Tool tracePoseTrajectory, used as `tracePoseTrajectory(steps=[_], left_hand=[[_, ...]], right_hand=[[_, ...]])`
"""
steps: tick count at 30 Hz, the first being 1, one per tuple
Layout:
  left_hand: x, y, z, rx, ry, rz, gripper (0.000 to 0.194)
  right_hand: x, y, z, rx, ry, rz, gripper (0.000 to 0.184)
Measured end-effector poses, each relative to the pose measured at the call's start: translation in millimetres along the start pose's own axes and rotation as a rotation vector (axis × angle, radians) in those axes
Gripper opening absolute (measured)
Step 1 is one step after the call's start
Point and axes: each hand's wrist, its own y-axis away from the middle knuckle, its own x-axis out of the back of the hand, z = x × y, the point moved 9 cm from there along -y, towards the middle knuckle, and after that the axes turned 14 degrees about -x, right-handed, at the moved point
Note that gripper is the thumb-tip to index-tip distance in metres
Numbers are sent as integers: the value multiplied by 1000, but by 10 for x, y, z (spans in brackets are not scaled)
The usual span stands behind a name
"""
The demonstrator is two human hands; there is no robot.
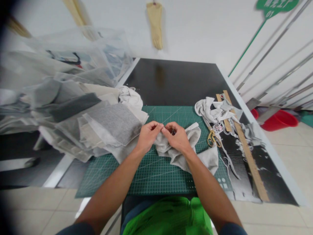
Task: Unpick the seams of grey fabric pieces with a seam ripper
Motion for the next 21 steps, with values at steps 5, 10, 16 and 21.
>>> tracePoseTrajectory(steps=[5,10,16,21], left_hand=[[-4,23,-34,39,10,-21,36],[-51,59,-117,117,186,-48,32],[-23,41,-87,106,187,-11,21],[27,17,-16,46,44,5,17]], right_hand=[[-31,16,-6,-9,-96,-28,29],[-26,-2,151,-148,-199,-48,38],[-53,-32,253,-185,-299,-101,42],[-33,19,91,-113,-152,-82,35]])
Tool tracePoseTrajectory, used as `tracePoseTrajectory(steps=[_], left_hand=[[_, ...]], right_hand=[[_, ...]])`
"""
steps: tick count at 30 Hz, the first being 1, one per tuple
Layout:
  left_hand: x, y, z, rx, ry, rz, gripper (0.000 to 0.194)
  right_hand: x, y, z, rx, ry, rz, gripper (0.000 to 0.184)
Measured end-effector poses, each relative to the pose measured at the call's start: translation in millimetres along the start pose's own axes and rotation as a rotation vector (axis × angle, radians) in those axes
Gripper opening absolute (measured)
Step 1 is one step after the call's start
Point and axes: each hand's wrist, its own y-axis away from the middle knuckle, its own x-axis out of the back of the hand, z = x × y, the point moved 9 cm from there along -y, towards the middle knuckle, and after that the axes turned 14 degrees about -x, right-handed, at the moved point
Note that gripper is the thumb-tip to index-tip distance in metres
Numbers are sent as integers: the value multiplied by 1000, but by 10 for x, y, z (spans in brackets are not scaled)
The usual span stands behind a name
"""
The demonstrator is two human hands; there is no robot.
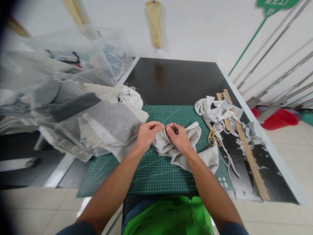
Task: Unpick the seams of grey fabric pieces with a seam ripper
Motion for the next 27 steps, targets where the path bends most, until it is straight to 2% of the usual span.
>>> tracePoseTrajectory(steps=[4,10,14,18,24,27], left_hand=[[-25,-5,11,-37,-55,-59,19],[-76,0,-76,72,75,-131,20],[-141,27,-106,153,179,-202,22],[-160,57,-159,205,168,-217,20],[-80,8,-136,113,30,-133,16],[-60,-8,-56,26,-101,-151,17]], right_hand=[[31,51,-150,75,69,73,33],[41,-25,31,-54,-87,-15,35],[38,-51,94,-89,-160,-49,36],[12,-73,167,-119,-167,-49,35],[56,-60,123,-53,-117,-1,35],[78,-42,65,-22,-70,26,38]])
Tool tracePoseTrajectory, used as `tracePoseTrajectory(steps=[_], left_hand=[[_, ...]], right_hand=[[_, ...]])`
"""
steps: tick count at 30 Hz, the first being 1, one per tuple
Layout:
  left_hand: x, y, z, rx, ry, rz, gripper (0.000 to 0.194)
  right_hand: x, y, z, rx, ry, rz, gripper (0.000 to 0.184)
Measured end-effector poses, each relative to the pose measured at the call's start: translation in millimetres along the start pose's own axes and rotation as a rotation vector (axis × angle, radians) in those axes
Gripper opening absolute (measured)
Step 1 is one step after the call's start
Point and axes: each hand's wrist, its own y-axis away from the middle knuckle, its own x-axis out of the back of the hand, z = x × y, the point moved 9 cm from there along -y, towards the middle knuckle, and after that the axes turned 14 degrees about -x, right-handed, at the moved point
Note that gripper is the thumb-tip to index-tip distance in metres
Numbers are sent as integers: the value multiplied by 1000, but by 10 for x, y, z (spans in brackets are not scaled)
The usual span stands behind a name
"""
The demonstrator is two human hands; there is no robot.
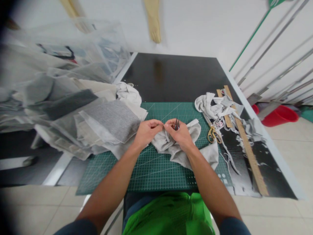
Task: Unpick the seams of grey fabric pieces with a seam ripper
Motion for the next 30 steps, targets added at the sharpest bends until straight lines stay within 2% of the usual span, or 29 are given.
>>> tracePoseTrajectory(steps=[4,7,12,17,20,25,28,30], left_hand=[[-3,9,186,-160,-204,-55,19],[-2,18,253,-208,-222,-59,17],[-33,-2,230,-175,-104,-109,27],[-60,-12,152,-105,-15,-195,41],[-79,-12,78,-59,14,-232,32],[-31,-51,141,-150,64,-115,16],[-103,-7,69,-36,215,-73,14],[-114,26,22,26,231,-22,15]], right_hand=[[-57,2,36,-69,-43,-83,39],[-60,4,60,-111,-125,-136,38],[-42,3,62,-141,-224,-195,29],[-38,0,59,-141,-285,-197,26],[-57,5,53,-136,-273,-195,27],[-59,7,27,-77,-260,-145,26],[-68,6,42,-54,-230,-117,27],[-58,2,64,-53,-217,-91,29]])
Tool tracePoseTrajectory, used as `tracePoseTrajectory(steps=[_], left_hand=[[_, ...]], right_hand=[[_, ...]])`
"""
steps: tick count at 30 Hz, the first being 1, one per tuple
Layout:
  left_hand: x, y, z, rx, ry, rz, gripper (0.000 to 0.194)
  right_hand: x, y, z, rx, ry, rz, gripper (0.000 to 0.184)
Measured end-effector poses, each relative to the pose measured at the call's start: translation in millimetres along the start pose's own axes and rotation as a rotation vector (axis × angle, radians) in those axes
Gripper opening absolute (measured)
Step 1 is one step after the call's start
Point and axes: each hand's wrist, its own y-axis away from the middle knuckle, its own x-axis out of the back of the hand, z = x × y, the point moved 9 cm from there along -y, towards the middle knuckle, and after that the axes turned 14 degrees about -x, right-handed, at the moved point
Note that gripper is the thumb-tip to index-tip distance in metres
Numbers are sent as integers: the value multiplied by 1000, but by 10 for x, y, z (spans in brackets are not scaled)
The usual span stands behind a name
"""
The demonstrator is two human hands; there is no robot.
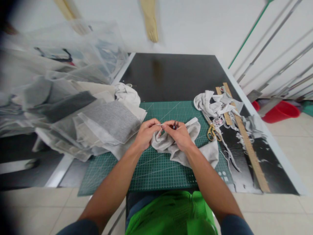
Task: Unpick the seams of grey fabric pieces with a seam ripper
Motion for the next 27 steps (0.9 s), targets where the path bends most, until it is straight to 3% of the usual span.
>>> tracePoseTrajectory(steps=[8,14,19,27], left_hand=[[154,-14,-2,-3,-129,115,22],[231,-29,4,-26,-155,162,26],[229,-29,23,-51,-143,169,23],[156,-20,112,-98,-155,145,21]], right_hand=[[24,4,-12,11,64,31,36],[-4,30,-75,114,335,75,35],[-95,67,-161,246,540,34,37],[-170,78,-141,342,643,50,49]])
